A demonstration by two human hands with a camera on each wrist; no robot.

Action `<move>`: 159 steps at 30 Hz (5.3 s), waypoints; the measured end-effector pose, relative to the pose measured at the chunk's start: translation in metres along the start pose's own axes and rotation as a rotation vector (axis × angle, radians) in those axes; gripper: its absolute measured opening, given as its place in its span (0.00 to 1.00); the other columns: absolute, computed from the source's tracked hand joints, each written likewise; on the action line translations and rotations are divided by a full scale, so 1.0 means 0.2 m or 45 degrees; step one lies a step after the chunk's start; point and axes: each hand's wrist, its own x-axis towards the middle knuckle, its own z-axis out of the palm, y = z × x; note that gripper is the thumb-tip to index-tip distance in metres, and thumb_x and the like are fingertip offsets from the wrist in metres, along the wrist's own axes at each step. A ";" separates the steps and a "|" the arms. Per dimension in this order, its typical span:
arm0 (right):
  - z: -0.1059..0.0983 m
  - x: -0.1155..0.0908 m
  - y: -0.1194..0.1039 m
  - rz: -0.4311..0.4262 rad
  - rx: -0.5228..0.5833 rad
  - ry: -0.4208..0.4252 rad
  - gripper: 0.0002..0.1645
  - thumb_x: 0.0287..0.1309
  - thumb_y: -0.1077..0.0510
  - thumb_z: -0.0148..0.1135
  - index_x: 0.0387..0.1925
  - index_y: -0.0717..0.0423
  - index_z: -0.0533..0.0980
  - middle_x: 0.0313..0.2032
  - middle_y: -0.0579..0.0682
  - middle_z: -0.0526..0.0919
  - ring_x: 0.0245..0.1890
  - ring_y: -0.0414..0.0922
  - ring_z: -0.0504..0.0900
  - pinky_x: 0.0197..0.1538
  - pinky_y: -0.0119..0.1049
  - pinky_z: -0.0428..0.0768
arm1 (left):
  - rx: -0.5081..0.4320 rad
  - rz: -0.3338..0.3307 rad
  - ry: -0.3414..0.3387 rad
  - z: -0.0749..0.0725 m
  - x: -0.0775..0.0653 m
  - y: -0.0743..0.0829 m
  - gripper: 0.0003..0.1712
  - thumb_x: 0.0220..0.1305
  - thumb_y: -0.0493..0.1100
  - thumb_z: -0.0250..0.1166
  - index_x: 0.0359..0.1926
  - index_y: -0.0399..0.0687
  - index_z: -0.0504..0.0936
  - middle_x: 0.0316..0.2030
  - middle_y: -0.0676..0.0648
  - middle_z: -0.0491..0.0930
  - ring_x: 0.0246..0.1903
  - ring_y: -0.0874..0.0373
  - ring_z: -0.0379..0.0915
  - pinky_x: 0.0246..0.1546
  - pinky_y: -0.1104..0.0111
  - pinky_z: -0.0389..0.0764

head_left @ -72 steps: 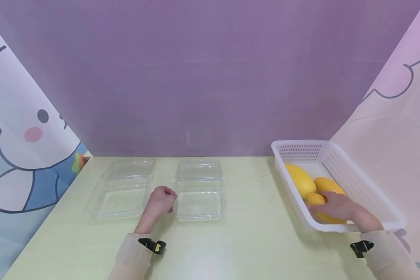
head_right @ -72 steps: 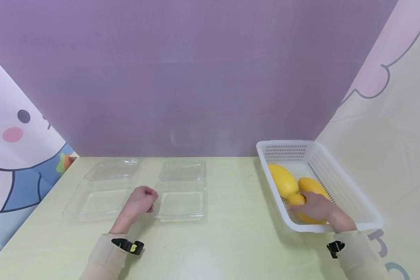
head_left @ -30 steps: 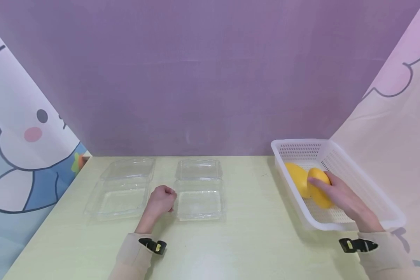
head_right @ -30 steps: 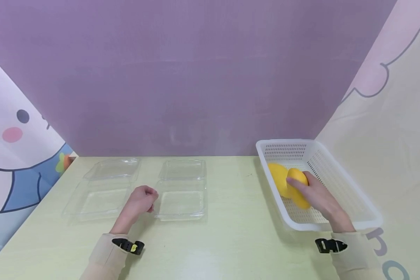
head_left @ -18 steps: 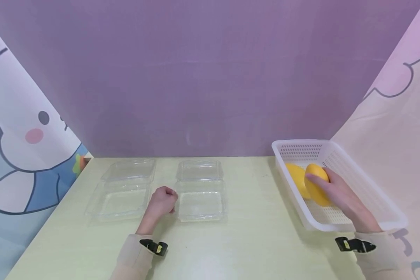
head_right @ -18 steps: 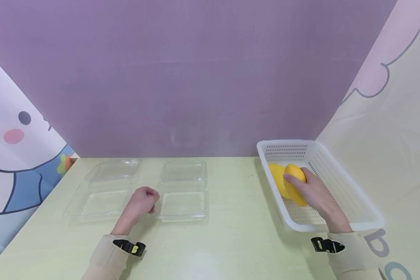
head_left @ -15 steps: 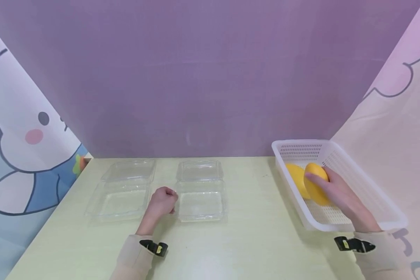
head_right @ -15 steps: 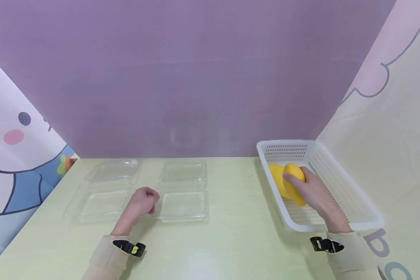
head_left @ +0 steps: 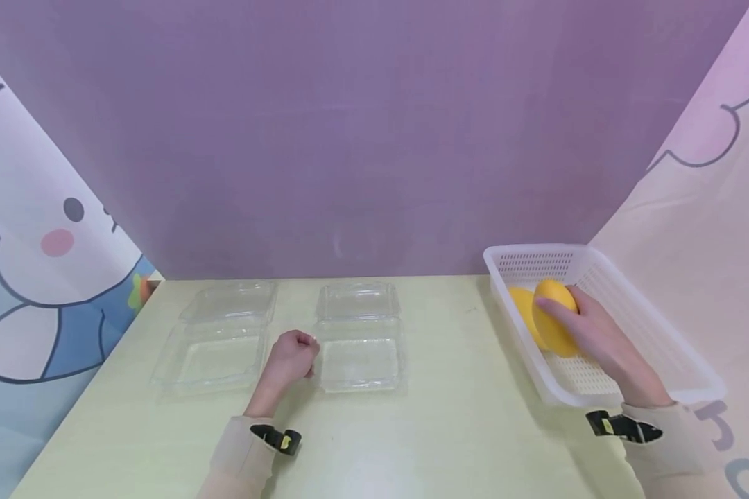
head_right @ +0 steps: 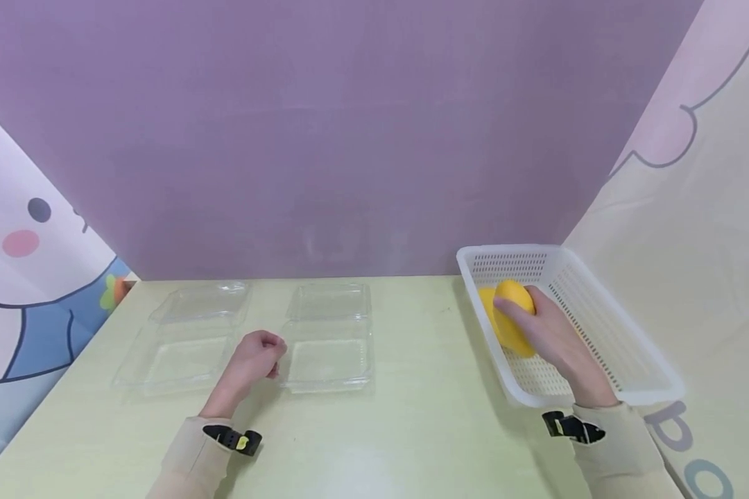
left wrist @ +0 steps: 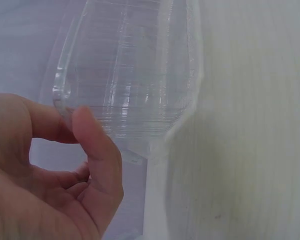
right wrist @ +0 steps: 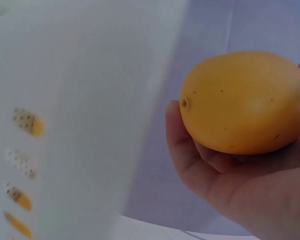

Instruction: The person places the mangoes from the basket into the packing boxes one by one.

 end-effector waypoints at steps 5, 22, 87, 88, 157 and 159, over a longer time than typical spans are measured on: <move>0.01 0.00 -0.02 -0.008 0.010 -0.004 0.31 0.65 0.35 0.47 0.51 0.58 0.64 0.34 0.60 0.72 0.28 0.50 0.76 0.29 0.39 0.76 | -0.013 0.010 -0.012 0.01 0.00 0.00 0.11 0.64 0.38 0.56 0.42 0.33 0.74 0.25 0.40 0.78 0.16 0.57 0.74 0.23 0.67 0.76; 0.08 0.01 -0.15 -0.057 0.001 0.019 0.30 0.65 0.35 0.48 0.46 0.58 0.65 0.29 0.59 0.71 0.25 0.50 0.73 0.27 0.39 0.73 | -0.081 0.010 -0.012 0.04 0.01 0.01 0.09 0.63 0.36 0.57 0.41 0.33 0.74 0.28 0.38 0.77 0.17 0.57 0.73 0.22 0.66 0.78; 0.59 0.12 -0.43 -0.179 0.368 -0.086 0.26 0.63 0.38 0.54 0.42 0.57 0.69 0.26 0.56 0.73 0.23 0.50 0.73 0.27 0.39 0.74 | -0.242 0.055 -0.064 0.18 -0.02 0.03 0.08 0.63 0.34 0.57 0.41 0.32 0.73 0.30 0.38 0.76 0.19 0.57 0.72 0.23 0.66 0.80; 0.60 0.13 -0.44 -0.173 0.387 -0.090 0.26 0.62 0.37 0.54 0.42 0.57 0.69 0.27 0.56 0.73 0.23 0.50 0.73 0.28 0.39 0.74 | -0.248 0.053 -0.063 0.18 -0.02 0.03 0.08 0.63 0.34 0.57 0.41 0.32 0.73 0.30 0.37 0.76 0.20 0.57 0.72 0.23 0.66 0.80; 1.20 0.24 -0.43 0.060 -0.312 -0.314 0.53 0.50 0.24 0.53 0.60 0.65 0.66 0.36 0.52 0.76 0.30 0.46 0.74 0.31 0.39 0.71 | -0.267 0.025 -0.088 0.19 -0.03 0.04 0.09 0.63 0.35 0.56 0.42 0.33 0.73 0.29 0.39 0.76 0.20 0.57 0.73 0.23 0.66 0.81; 1.21 0.24 -0.42 0.063 -0.365 -0.306 0.53 0.50 0.24 0.53 0.59 0.65 0.66 0.35 0.51 0.76 0.30 0.46 0.74 0.30 0.39 0.71 | -0.265 0.024 -0.087 0.19 -0.03 0.04 0.09 0.63 0.35 0.56 0.42 0.32 0.73 0.29 0.39 0.76 0.20 0.57 0.74 0.22 0.66 0.81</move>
